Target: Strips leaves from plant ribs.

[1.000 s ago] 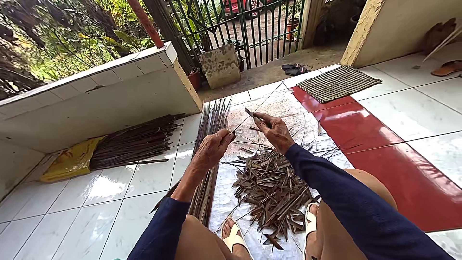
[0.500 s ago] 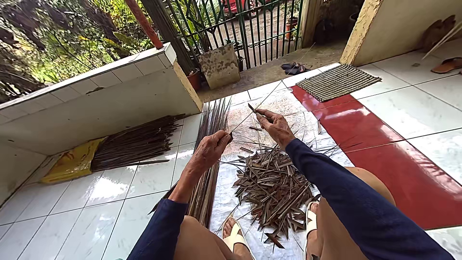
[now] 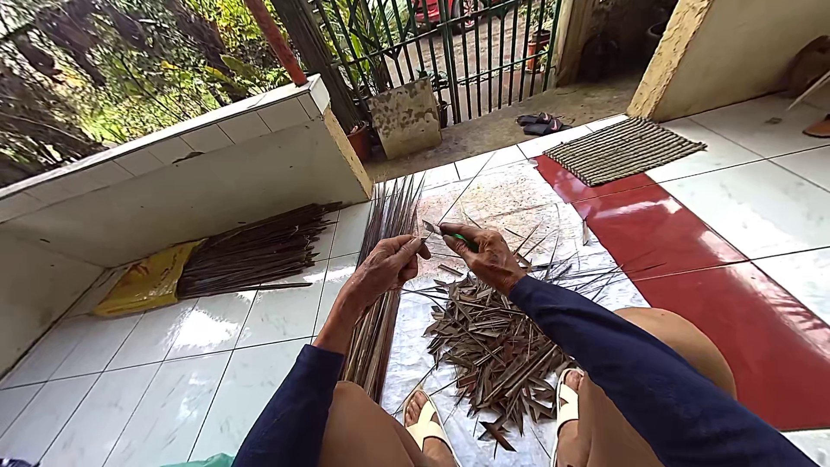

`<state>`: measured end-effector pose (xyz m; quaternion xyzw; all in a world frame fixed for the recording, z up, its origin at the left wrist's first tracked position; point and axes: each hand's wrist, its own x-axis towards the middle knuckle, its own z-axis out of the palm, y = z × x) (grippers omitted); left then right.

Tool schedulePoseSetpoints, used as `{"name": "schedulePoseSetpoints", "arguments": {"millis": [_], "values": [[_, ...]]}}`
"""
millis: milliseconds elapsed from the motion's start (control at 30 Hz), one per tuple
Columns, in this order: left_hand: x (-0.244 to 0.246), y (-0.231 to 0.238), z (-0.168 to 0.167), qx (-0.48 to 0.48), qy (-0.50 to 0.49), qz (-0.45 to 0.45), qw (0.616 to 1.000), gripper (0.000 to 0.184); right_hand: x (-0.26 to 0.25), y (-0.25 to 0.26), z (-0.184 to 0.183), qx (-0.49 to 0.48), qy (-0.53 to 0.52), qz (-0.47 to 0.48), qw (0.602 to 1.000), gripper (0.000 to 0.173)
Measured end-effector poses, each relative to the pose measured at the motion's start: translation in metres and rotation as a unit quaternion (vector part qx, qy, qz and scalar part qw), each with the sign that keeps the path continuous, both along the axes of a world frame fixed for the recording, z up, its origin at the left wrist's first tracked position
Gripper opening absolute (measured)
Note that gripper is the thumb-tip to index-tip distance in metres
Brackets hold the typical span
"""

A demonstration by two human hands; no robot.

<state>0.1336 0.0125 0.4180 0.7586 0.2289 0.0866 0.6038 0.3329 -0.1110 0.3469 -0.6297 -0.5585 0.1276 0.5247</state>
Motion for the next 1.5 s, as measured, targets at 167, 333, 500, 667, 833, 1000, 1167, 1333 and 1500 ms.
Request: {"name": "schedulePoseSetpoints", "arguments": {"millis": [167, 333, 500, 667, 833, 1000, 1167, 1333, 1500], "values": [[0.0, 0.002, 0.001, -0.036, -0.002, -0.007, 0.999, 0.041, 0.001, 0.003, 0.001, 0.0, -0.036, -0.036, 0.999, 0.033], [-0.003, 0.003, 0.0, -0.066, -0.003, -0.026, 0.997, 0.041, 0.022, 0.007, 0.004, -0.002, 0.017, -0.074, 0.997, 0.035], [-0.007, 0.004, -0.002, -0.052, -0.004, -0.034, 0.998, 0.039, 0.05, 0.012, 0.009, -0.016, 0.103, -0.097, 0.99, 0.035], [-0.004, 0.002, -0.003, 0.005, 0.005, 0.001, 1.0, 0.037, 0.065, 0.014, 0.009, 0.02, 0.146, -0.197, 0.969, 0.04], [0.015, -0.008, -0.006, 0.208, 0.003, 0.008, 0.978, 0.031, 0.019, 0.006, 0.015, -0.038, 0.145, -0.045, 0.988, 0.039], [0.031, -0.017, -0.013, 0.149, 0.015, -0.033, 0.988, 0.032, 0.009, 0.011, 0.003, -0.046, 0.196, -0.023, 0.979, 0.028], [0.015, 0.004, -0.019, -0.055, 0.039, -0.054, 0.996, 0.046, 0.037, 0.002, 0.02, -0.008, 0.254, -0.04, 0.966, 0.021], [0.004, 0.008, -0.025, -0.157, 0.033, -0.067, 0.985, 0.036, 0.051, -0.005, 0.028, 0.013, 0.254, -0.055, 0.965, 0.017], [0.014, -0.001, -0.023, -0.103, -0.027, 0.053, 0.993, 0.024, 0.047, 0.0, 0.022, -0.027, 0.212, -0.096, 0.972, 0.039]]}}
